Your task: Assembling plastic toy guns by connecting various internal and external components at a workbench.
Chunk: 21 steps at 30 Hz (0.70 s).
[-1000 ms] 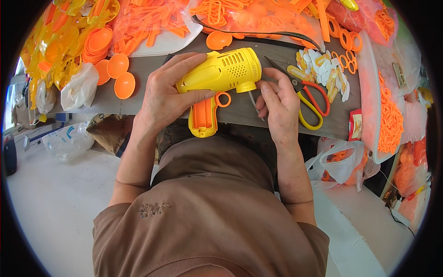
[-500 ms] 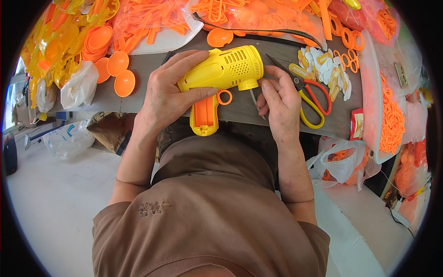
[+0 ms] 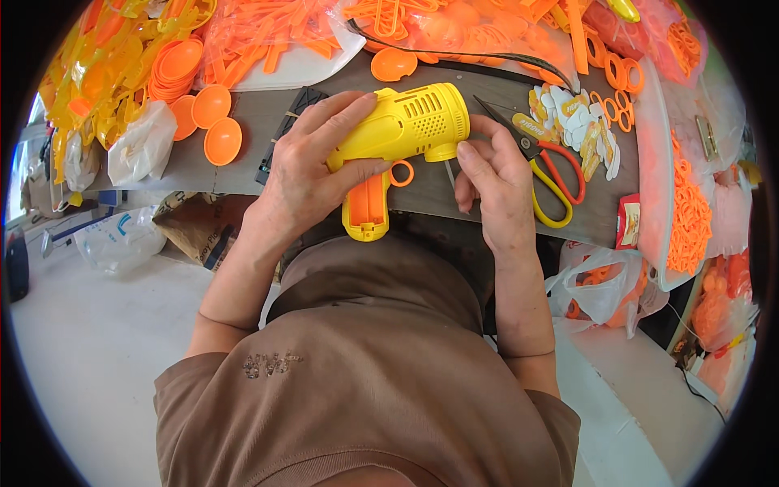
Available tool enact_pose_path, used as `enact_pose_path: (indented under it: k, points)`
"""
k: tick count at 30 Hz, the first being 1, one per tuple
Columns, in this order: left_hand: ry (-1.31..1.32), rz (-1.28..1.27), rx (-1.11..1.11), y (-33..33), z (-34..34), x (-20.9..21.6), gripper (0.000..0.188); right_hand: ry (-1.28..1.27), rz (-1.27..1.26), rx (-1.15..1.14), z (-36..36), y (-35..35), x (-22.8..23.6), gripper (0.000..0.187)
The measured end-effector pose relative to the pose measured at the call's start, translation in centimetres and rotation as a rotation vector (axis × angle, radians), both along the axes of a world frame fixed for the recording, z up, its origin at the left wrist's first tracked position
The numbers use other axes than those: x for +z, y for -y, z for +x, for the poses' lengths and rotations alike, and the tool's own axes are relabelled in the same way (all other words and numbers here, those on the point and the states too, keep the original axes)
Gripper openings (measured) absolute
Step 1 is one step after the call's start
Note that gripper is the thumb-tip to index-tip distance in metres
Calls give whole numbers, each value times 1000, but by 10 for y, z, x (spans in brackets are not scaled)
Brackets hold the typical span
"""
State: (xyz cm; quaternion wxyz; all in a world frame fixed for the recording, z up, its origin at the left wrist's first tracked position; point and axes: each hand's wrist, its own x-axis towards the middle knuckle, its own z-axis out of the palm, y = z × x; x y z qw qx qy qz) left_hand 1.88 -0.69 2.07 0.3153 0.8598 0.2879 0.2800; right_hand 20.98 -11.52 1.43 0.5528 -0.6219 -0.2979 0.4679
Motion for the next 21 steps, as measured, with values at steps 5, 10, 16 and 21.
enact_pose_path:
  k: [5,10,16,21]
  points:
    - [14,-7,-19,0,1,-2,58,-143,-8,-20,-7,-8,6,52]
    - [55,-47,-6,-2,1,-5,57,-218,37,-73,-18,-14,3,55]
    - [155,-395,-35,-4,1,6,63,-197,103,-134,-22,-6,7,56]
    - [299,-889,-301,-16,-5,23,87,0,343,-140,-35,19,32,67]
